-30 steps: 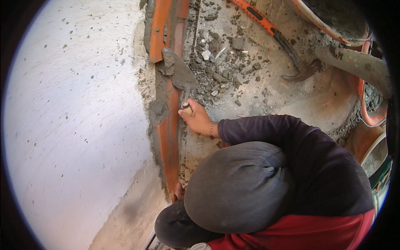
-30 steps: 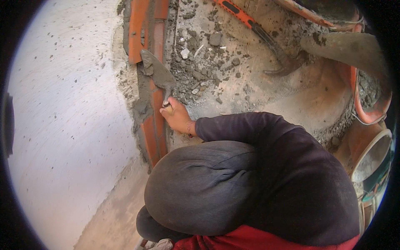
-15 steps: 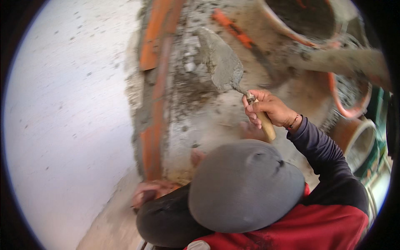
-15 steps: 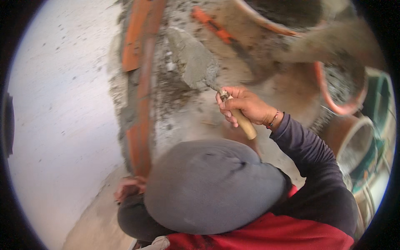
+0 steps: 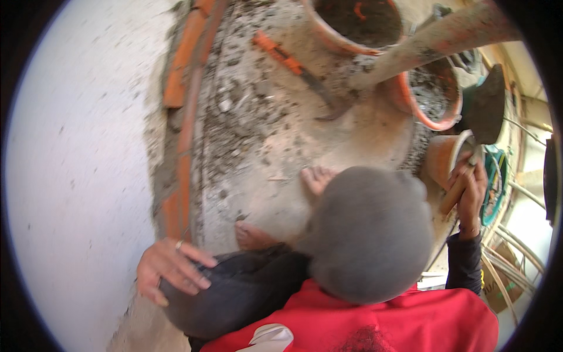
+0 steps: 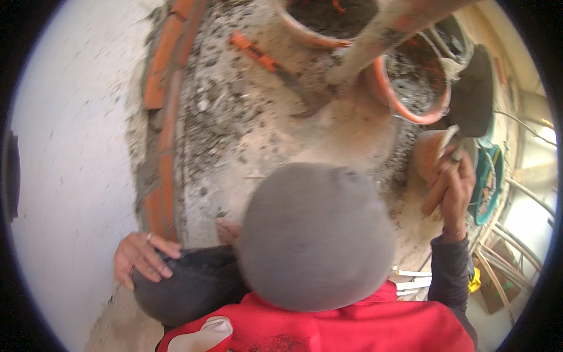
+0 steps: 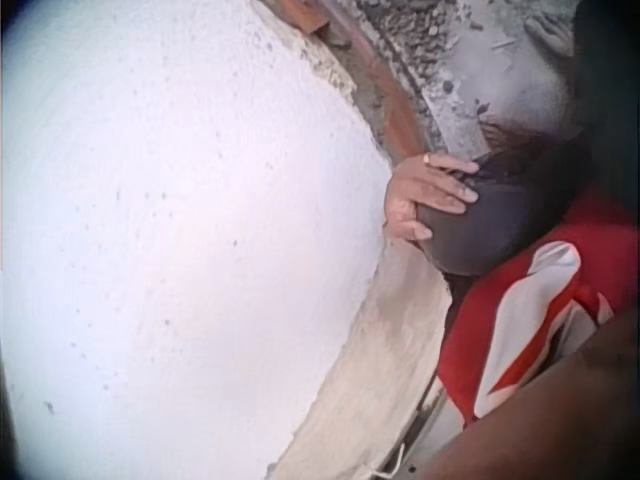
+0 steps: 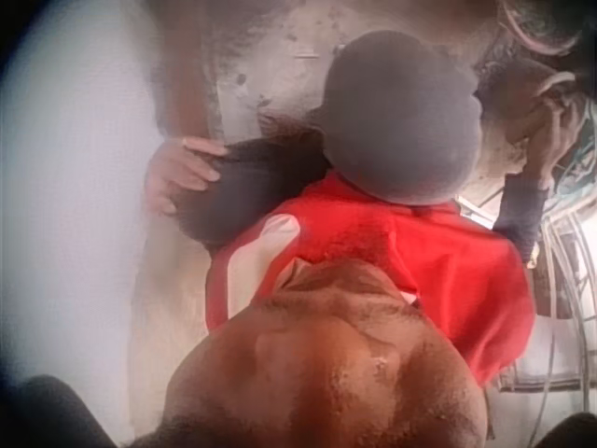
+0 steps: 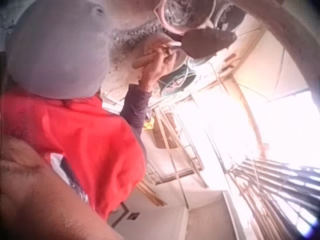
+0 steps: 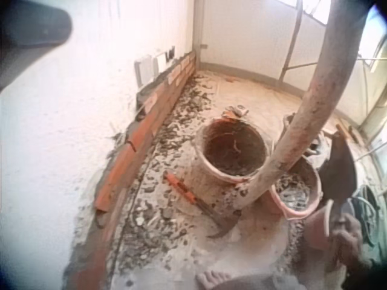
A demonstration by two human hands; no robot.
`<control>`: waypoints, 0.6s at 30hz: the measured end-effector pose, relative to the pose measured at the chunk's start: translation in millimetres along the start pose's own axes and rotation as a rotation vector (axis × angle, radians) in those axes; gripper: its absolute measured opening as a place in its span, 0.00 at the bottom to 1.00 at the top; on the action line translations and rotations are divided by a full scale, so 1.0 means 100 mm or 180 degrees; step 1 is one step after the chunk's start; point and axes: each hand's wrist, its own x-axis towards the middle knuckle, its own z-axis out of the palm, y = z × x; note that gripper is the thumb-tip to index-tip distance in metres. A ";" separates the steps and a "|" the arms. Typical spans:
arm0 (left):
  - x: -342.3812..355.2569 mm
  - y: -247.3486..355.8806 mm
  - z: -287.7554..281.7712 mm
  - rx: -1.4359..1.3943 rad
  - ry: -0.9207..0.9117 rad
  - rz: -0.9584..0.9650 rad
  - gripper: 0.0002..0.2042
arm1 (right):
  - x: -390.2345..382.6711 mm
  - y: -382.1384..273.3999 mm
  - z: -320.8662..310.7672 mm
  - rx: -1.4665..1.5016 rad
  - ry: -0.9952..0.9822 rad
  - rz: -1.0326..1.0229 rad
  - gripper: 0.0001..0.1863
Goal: The person applies mortar to a surface and a brick using a trowel, then places the brick onto a wall and levels it using a hammer.
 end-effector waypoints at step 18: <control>-0.09 0.71 1.09 0.2358 0.2610 -0.1495 0.22 | 0.01 0.62 2.10 -0.0716 -0.1753 -0.0393 0.14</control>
